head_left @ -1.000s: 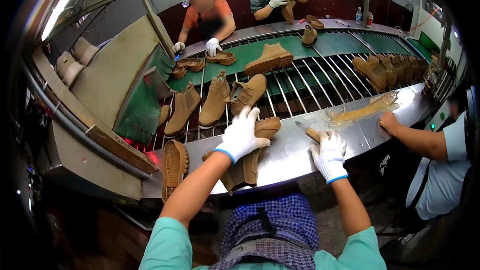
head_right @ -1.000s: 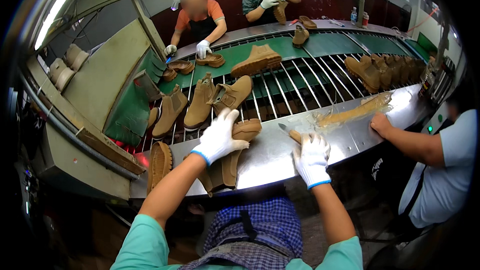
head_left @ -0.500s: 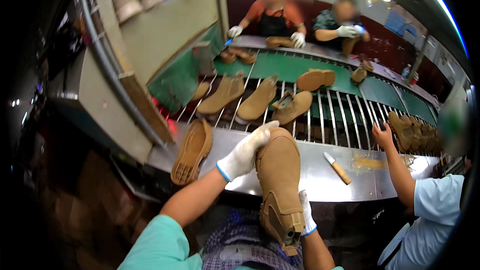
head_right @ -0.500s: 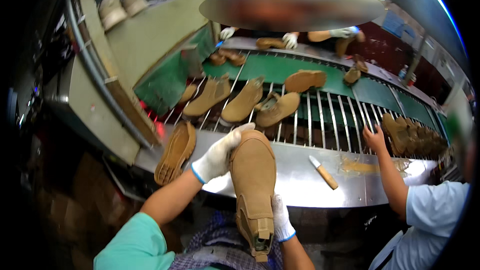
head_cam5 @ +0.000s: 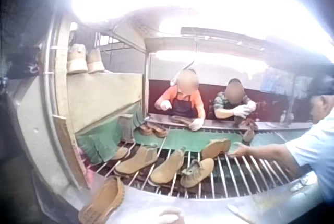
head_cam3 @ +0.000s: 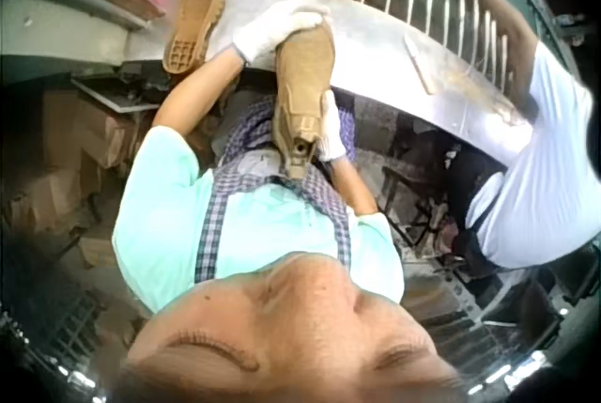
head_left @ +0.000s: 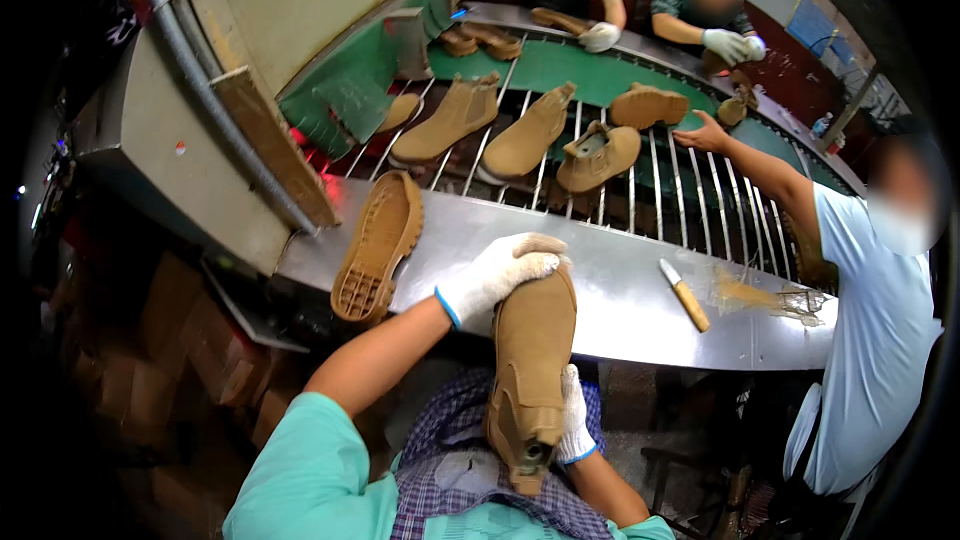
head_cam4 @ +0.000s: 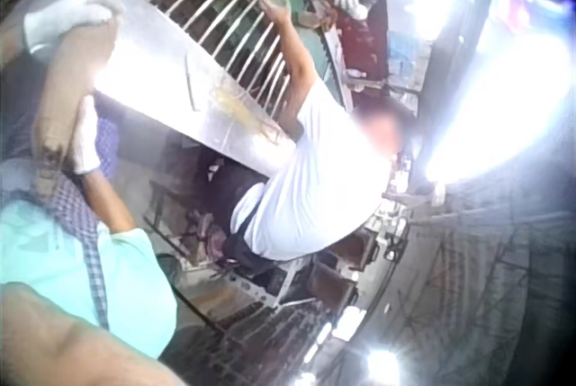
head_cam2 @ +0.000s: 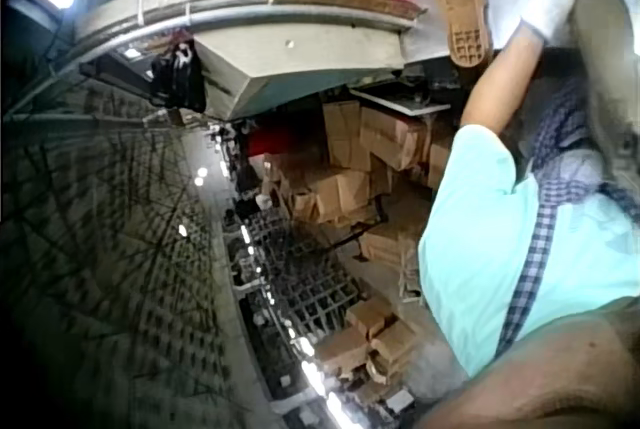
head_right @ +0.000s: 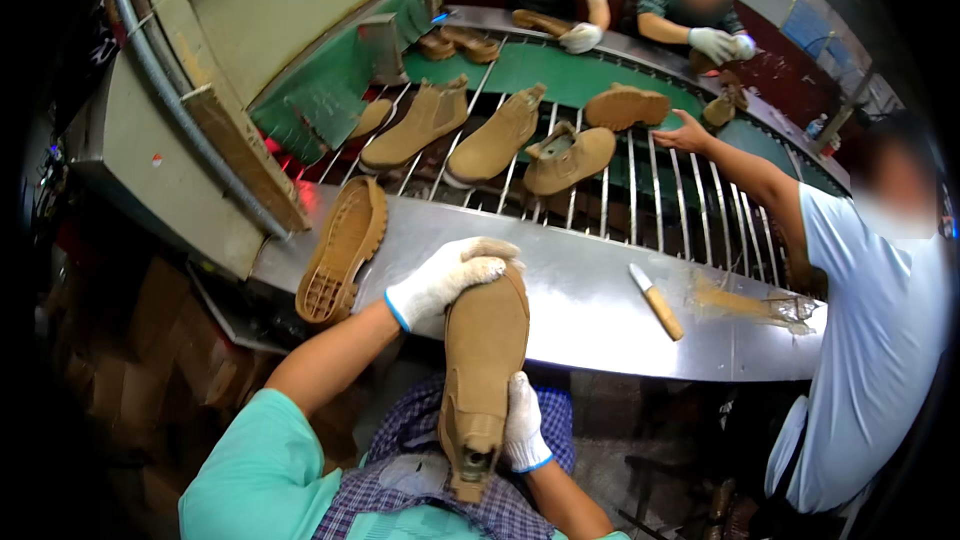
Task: The person uses a small knife to trim the excess material from the soles of several brown boots, handling them one by one and then placing them onto a moving conveyor belt alongside other workers.
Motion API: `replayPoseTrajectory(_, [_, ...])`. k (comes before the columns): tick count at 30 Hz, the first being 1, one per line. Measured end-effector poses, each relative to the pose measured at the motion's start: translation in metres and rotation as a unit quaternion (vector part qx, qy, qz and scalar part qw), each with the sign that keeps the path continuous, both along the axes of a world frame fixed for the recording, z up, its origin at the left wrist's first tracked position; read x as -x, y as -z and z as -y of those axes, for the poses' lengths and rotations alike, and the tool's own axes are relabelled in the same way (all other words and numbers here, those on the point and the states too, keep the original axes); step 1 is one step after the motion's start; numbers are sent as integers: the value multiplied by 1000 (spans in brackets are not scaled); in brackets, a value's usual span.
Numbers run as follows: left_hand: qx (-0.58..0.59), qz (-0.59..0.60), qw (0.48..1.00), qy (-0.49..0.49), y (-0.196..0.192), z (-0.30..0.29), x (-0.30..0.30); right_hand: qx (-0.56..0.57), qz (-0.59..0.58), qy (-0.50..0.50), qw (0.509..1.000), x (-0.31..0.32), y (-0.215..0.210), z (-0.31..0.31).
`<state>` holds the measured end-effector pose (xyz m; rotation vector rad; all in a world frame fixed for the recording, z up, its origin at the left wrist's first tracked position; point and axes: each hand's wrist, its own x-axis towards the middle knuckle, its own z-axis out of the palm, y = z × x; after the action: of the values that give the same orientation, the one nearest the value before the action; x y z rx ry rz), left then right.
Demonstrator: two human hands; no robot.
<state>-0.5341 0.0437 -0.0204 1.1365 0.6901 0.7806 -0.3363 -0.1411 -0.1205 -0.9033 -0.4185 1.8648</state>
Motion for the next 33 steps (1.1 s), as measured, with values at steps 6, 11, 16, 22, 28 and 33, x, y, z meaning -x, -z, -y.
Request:
replayPoseTrajectory(6, [-40,-88,976,-194,18,6,6,-9,-95,149,984,-72,-56,-117])
replayPoseTrajectory(11, [-122,-175,943,-256,28,28,45,-57,-135,344,927,-124,-106,-236])
replayPoseTrajectory(16, [-223,-246,889,-315,71,52,61,-102,195,89,971,-44,-70,-253])
replayPoseTrajectory(22, [-464,-404,717,-328,54,56,46,-351,669,151,638,-53,-100,-400])
replayPoseTrajectory(28, [-421,-444,730,-305,51,53,43,-318,584,90,741,-49,-67,-456])
replayPoseTrajectory(33, [-444,-413,720,-337,52,51,39,-158,318,263,897,-102,-50,-463])
